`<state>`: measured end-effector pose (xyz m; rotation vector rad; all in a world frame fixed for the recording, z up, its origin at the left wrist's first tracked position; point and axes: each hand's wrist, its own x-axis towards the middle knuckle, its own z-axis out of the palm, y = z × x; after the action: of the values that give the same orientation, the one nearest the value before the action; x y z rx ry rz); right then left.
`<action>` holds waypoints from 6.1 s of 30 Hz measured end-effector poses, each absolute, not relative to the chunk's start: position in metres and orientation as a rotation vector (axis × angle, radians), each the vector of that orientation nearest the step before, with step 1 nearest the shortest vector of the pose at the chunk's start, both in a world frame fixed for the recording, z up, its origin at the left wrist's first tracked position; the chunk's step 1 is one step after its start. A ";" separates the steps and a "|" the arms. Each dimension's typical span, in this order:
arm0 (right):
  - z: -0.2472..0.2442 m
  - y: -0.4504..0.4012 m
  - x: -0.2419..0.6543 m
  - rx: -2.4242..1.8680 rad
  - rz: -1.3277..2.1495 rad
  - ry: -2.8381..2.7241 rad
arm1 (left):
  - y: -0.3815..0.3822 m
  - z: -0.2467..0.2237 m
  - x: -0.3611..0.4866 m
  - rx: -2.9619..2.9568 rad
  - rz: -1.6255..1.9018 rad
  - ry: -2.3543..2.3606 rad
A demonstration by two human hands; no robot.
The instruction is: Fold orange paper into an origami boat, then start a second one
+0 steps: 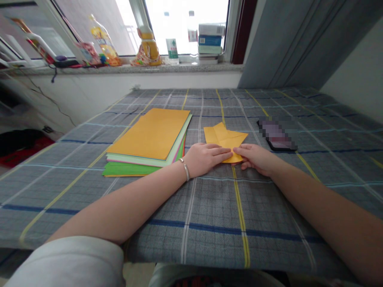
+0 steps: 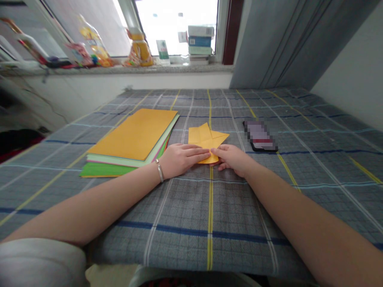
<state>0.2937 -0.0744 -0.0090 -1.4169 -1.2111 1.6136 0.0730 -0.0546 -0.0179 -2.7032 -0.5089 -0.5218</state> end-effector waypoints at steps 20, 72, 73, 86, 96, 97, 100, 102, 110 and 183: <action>-0.010 -0.066 0.313 -1.239 1.692 -0.903 | -0.044 -0.012 0.065 -2.640 -0.707 -0.701; -0.030 -0.044 0.351 -1.668 0.637 -1.871 | -0.030 -0.020 0.059 -2.993 -0.998 -1.858; -0.031 -0.044 0.351 -1.669 0.573 -1.903 | -0.030 -0.021 0.059 -2.980 -0.996 -1.816; -0.024 -0.063 0.324 -1.003 0.012 -2.543 | -0.045 -0.017 0.059 -2.709 -0.621 -1.117; -0.012 -0.078 0.321 -1.058 0.021 -2.698 | -0.052 -0.012 0.067 -2.998 -0.341 -0.795; -0.010 -0.079 0.322 -1.072 0.002 -2.706 | -0.053 -0.011 0.066 -2.993 -0.323 -0.799; -0.008 -0.080 0.324 -1.066 -0.017 -2.729 | -0.054 -0.009 0.066 -2.965 -0.278 -0.786; -0.008 -0.080 0.324 -1.047 -0.009 -2.726 | -0.055 -0.009 0.067 -2.936 -0.269 -0.759; 0.000 -0.087 0.319 -1.087 -0.103 -2.760 | -0.056 -0.005 0.067 -2.895 -0.264 -0.684; -0.025 -0.041 0.332 -1.895 0.270 -2.037 | -0.014 -0.003 0.054 -2.896 -0.308 -1.761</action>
<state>0.3317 -0.0408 -0.0245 -1.8948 -2.0366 0.2701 0.0539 -0.0135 -0.0026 -2.8955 -1.7608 -0.3078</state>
